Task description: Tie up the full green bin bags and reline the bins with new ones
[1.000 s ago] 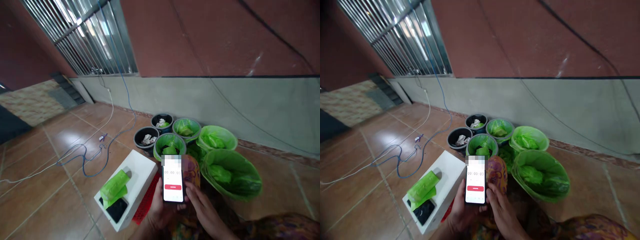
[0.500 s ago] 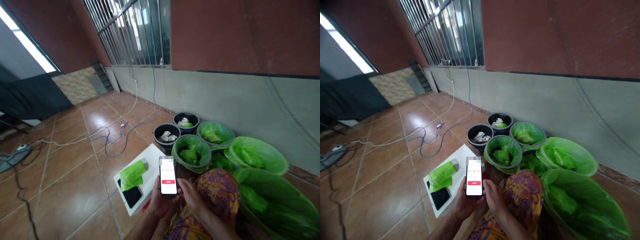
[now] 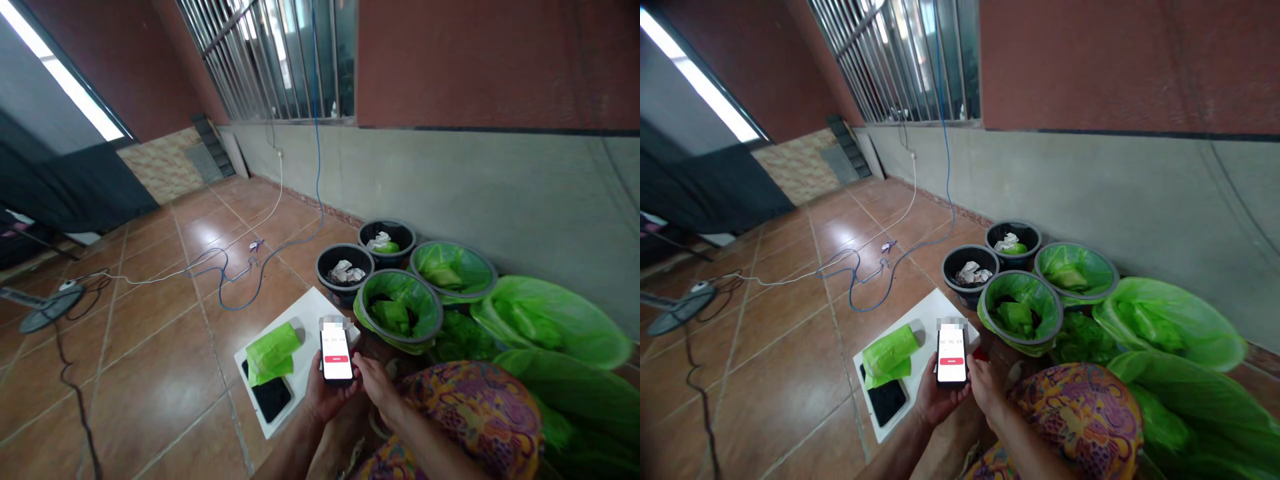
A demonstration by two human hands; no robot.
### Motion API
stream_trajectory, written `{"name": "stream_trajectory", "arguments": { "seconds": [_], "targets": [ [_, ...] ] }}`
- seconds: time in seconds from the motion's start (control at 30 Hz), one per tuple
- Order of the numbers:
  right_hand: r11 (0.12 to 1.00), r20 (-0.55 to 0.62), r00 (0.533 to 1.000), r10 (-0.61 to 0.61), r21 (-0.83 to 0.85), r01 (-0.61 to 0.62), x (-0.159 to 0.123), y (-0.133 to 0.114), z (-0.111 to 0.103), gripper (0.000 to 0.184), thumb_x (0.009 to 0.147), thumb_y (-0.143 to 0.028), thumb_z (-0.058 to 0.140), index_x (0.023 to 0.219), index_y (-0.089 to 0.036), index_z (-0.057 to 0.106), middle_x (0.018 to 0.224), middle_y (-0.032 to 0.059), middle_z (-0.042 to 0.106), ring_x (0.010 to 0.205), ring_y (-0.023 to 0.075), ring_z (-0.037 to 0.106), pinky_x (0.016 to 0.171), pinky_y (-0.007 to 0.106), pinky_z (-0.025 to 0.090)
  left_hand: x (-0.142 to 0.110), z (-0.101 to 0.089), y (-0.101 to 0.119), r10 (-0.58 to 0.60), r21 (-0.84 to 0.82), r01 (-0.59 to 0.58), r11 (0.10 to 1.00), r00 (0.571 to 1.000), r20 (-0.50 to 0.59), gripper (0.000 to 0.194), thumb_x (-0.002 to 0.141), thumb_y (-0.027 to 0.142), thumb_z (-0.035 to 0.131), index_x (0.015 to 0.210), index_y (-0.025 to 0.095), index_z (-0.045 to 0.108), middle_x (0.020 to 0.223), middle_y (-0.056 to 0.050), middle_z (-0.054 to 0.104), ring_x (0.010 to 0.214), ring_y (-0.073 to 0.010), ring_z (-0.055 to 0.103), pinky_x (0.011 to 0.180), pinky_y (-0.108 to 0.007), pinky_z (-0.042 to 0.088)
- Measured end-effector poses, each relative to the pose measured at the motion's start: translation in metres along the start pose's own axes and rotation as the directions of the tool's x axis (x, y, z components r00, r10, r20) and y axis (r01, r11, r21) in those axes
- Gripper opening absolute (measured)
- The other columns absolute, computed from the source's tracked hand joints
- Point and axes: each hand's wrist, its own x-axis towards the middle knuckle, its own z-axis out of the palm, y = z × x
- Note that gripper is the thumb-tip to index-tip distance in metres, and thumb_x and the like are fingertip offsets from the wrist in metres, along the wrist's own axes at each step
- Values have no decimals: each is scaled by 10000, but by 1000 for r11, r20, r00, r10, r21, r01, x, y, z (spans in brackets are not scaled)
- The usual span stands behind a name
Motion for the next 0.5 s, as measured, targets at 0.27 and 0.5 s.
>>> {"name": "stream_trajectory", "arguments": {
  "seconds": [0.27,0.5],
  "targets": [
    [997,13,999,38,68,-39,2,-14,-1,575,727,-721,511,768,-180,701,839,109,743,792,234,684,639,304,516,10,1,8,-33,14,33,999,999,-22,616,915,612,487,1119,64,682,922,-153,757,825,-242,713,749,-337,548],
    [997,4,998,68,36,-68,-1,-17,-1,571,756,-714,522,776,-178,719,824,103,747,791,240,686,670,323,523,11,-2,14,-61,43,64,997,996,-72,644,919,610,476,1210,60,644,926,-170,754,857,-266,713,762,-362,543]
  ]
}}
